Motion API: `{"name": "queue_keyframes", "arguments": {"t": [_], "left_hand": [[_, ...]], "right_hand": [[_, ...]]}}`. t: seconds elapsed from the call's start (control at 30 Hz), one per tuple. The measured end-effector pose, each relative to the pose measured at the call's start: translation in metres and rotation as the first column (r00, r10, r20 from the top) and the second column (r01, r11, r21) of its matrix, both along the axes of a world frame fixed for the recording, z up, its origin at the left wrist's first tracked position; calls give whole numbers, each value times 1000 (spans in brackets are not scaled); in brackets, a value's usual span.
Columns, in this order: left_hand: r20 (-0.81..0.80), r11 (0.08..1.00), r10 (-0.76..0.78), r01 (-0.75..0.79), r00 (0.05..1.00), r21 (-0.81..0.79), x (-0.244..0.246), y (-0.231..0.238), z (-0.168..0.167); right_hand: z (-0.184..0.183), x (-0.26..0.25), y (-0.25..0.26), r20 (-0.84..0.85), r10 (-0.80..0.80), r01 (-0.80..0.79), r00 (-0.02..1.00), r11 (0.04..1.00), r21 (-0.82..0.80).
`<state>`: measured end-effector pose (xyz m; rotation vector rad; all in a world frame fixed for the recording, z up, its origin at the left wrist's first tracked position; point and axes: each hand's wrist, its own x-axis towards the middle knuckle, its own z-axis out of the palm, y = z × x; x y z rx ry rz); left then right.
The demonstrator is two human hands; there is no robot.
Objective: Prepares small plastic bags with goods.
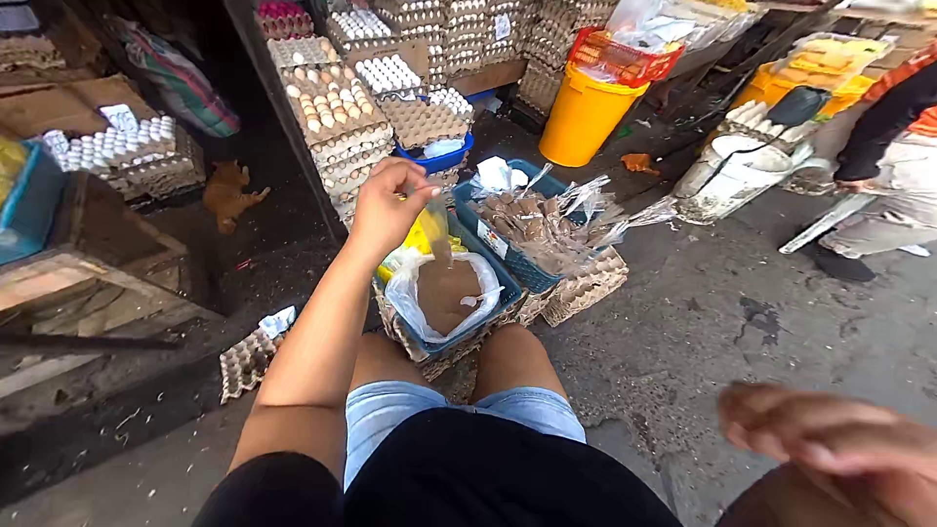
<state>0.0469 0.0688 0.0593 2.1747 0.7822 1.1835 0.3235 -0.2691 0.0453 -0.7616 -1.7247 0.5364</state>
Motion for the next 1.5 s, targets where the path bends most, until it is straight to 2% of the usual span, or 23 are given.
{"name": "queue_keyframes", "arguments": {"t": [0.03, 0.13, 0.27, 0.33, 0.4, 0.57, 0.7, 0.8, 0.87, 1.07, 1.17, 1.23, 1.4, 1.5], "left_hand": [[-6, 1000, -20, 20, 1000, -14, 0, -1, 3], [-157, 990, -107, 90, 982, -110, 10, -7, 2], [-208, 984, -160, 140, 965, -108, 24, -28, 5], [-198, 981, -184, 168, 963, -94, 32, -36, 7], [-192, 980, -195, 184, 962, -76, 41, -40, 5], [-138, 986, -164, 157, 977, -64, 51, -42, -13], [-124, 964, -149, 116, 981, -239, 52, -30, -53], [-55, 947, -140, 117, 989, -299, 53, -31, -83], [-23, 943, -133, 119, 991, -312, 54, -33, -95], [-27, 932, -125, 108, 992, -347, 51, -28, -114], [2, 915, -115, 107, 993, -390, 47, -29, -125], [38, 899, -114, 119, 993, -421, 46, -32, -130], [191, 865, -65, 151, 979, -479, 43, -40, -134], [256, 766, -51, 202, 965, -611, 47, -50, -129]], "right_hand": [[-18, 3, 26, 7, -66, 66, 998, 996, -54], [-47, -19, 96, 45, -202, 207, 978, 944, -257], [-67, -60, 163, 169, -165, 232, 972, 799, -555], [-81, -74, 187, 145, -173, 226, 974, 725, -651], [-97, -84, 196, 84, -208, 209, 975, 709, -673], [-131, -93, 177, 39, -321, 268, 946, 712, -649], [-141, -79, 146, 13, -290, 214, 957, 675, -706], [-147, -73, 121, -3, -308, 201, 952, 630, -750], [-152, -73, 115, -33, -276, 140, 961, 584, -800], [-184, -83, 119, -159, -243, 5, 957, 561, -828], [-188, -90, 111, -366, -195, -222, 910, 515, -828], [-192, -95, 104, -430, -159, -309, 889, 484, -818], [-195, -93, 99, -320, -142, -242, 937, 397, -885], [-196, -88, 97, -258, -175, -176, 950, 381, -907]]}}
